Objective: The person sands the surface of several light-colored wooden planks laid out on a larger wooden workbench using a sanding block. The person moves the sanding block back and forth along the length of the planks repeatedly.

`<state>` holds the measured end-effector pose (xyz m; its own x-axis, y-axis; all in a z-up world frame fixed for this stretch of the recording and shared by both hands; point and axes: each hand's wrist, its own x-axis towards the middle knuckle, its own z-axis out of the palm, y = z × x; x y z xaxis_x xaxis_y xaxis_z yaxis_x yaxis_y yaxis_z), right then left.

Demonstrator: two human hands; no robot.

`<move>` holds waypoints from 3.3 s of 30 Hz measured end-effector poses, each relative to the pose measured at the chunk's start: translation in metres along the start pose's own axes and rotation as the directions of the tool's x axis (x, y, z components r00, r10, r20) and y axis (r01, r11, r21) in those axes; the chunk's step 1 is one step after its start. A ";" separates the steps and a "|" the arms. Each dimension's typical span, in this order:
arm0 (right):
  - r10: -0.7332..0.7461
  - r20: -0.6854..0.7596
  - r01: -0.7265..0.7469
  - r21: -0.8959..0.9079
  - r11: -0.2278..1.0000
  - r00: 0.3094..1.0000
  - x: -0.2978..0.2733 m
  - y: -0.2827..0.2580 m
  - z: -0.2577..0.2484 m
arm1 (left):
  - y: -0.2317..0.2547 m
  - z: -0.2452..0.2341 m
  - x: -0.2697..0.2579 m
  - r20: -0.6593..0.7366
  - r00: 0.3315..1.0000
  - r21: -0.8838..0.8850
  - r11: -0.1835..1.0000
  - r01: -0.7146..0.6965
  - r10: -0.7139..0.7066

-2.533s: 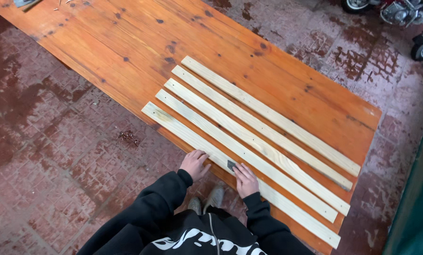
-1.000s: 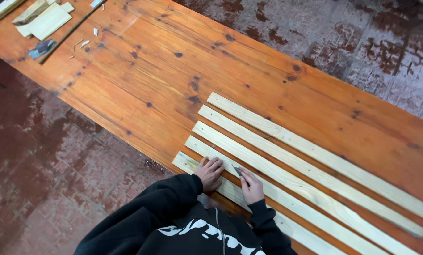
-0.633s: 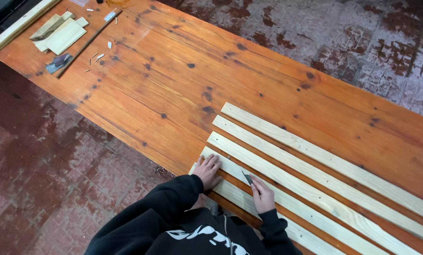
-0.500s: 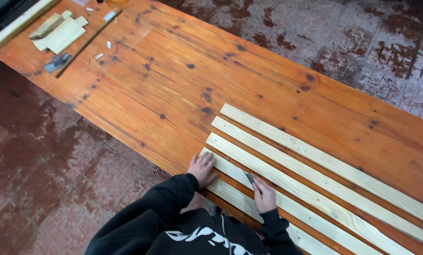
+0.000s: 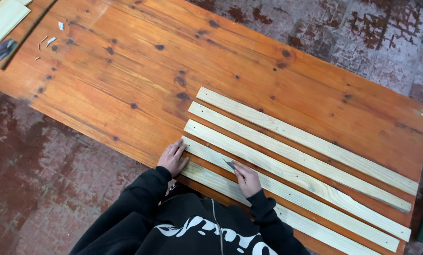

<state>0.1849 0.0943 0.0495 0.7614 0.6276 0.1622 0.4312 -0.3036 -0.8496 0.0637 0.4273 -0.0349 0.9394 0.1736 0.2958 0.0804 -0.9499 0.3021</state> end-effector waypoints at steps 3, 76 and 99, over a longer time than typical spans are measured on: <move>-0.029 0.006 0.029 -0.008 1.000 1.000 0.012 -0.018 0.009 | -0.009 0.000 0.000 -0.046 0.998 -0.023 0.999 -0.046 0.045; -0.140 0.179 0.223 -0.640 0.735 0.974 0.078 0.033 0.221 | -0.039 -0.008 0.035 0.163 0.944 -0.186 0.949 -0.255 0.286; -0.259 0.087 0.247 -0.681 0.690 0.962 0.077 0.038 0.204 | -0.034 -0.006 0.039 0.140 0.954 -0.137 0.960 -0.246 0.265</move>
<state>0.1611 0.2770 -0.0726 0.5788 0.7445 0.3326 0.8150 -0.5422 -0.2045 0.0955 0.4682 -0.0285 0.9641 -0.1220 0.2357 -0.1997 -0.9185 0.3412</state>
